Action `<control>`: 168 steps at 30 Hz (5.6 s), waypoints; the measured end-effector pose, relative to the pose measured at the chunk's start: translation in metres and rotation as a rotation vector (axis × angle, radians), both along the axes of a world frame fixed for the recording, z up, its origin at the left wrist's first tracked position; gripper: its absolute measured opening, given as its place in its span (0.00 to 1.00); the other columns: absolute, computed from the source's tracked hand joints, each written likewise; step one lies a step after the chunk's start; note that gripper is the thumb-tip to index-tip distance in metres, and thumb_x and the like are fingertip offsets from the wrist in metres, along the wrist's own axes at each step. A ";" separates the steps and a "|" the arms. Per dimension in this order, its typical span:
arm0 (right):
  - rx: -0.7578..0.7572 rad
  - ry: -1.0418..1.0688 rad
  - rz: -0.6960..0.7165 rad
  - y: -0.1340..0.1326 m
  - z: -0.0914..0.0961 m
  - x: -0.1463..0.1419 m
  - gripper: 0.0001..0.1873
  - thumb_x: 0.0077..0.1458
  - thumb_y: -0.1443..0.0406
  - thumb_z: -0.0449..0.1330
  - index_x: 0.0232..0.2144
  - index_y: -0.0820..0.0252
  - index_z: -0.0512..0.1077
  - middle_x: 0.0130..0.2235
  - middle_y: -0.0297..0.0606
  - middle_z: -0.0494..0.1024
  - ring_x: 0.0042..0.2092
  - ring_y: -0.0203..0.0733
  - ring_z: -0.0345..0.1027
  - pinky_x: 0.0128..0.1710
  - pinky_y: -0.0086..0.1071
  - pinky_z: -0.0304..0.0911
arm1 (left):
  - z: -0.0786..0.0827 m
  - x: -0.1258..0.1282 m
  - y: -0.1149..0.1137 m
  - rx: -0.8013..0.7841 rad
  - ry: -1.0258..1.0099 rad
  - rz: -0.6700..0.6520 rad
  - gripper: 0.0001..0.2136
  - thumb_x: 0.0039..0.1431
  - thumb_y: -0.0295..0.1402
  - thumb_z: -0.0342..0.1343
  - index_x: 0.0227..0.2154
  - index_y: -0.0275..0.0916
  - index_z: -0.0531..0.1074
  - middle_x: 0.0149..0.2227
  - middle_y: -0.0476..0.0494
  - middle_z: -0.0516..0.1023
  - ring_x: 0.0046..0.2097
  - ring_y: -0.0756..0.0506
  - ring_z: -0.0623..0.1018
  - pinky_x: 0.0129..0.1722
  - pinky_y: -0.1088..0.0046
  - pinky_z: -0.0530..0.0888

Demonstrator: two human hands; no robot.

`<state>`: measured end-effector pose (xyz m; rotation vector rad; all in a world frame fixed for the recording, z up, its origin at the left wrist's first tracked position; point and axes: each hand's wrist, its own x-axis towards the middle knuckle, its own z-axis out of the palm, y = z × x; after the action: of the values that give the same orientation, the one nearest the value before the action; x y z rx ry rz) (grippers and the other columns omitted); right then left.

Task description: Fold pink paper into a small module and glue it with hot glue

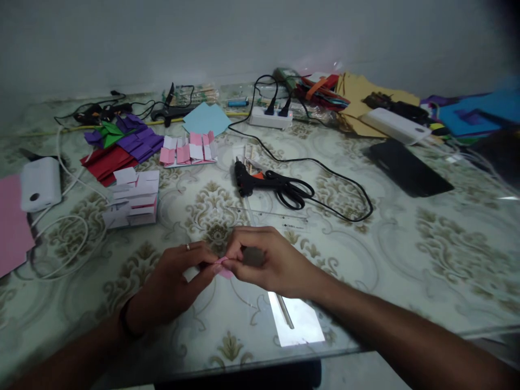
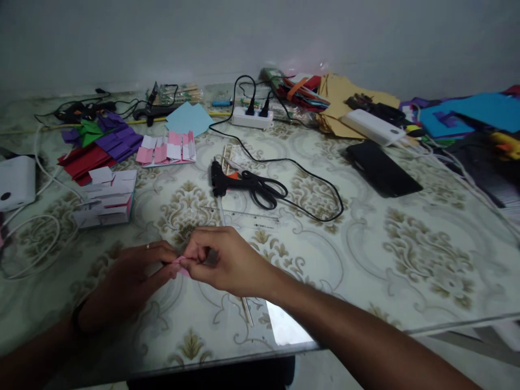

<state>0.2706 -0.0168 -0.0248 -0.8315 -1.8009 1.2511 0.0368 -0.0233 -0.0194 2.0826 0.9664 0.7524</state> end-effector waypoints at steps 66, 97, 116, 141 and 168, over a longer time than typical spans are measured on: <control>0.050 -0.027 0.044 -0.003 -0.003 -0.004 0.06 0.57 0.71 0.65 0.32 0.57 0.73 0.32 0.30 0.73 0.32 0.35 0.67 0.35 0.28 0.64 | 0.001 0.002 -0.002 -0.004 0.090 -0.038 0.10 0.66 0.25 0.56 0.28 0.41 0.73 0.26 0.53 0.76 0.28 0.50 0.75 0.32 0.75 0.71; 0.020 0.013 -0.005 -0.008 0.000 -0.008 0.07 0.54 0.74 0.64 0.30 0.58 0.74 0.31 0.28 0.72 0.32 0.34 0.67 0.35 0.28 0.62 | 0.004 0.001 -0.009 0.092 0.111 -0.026 0.10 0.66 0.22 0.54 0.33 0.41 0.77 0.32 0.49 0.86 0.32 0.48 0.84 0.35 0.73 0.77; -0.017 0.042 -0.060 -0.004 0.002 -0.005 0.08 0.50 0.75 0.62 0.30 0.57 0.71 0.30 0.28 0.74 0.32 0.34 0.67 0.35 0.27 0.63 | 0.013 0.002 -0.010 0.093 -0.017 0.133 0.11 0.65 0.24 0.56 0.28 0.42 0.76 0.26 0.52 0.81 0.26 0.50 0.79 0.28 0.75 0.74; 0.219 -0.035 -0.042 -0.011 -0.007 -0.008 0.08 0.61 0.72 0.65 0.32 0.57 0.71 0.31 0.30 0.73 0.32 0.35 0.68 0.32 0.27 0.61 | 0.001 0.005 -0.012 0.132 -0.024 0.153 0.11 0.56 0.19 0.56 0.33 0.44 0.72 0.31 0.55 0.78 0.31 0.50 0.79 0.34 0.75 0.76; 0.156 0.005 -0.091 -0.013 0.003 -0.009 0.10 0.53 0.75 0.62 0.28 0.56 0.69 0.28 0.28 0.69 0.30 0.34 0.65 0.31 0.29 0.60 | 0.008 0.002 -0.010 0.037 -0.029 0.108 0.10 0.54 0.19 0.55 0.31 0.42 0.72 0.30 0.54 0.77 0.31 0.50 0.77 0.33 0.75 0.73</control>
<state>0.2620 -0.0297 -0.0218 -0.8109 -1.8102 1.0395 0.0389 -0.0336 -0.0118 2.0580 1.0627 0.8592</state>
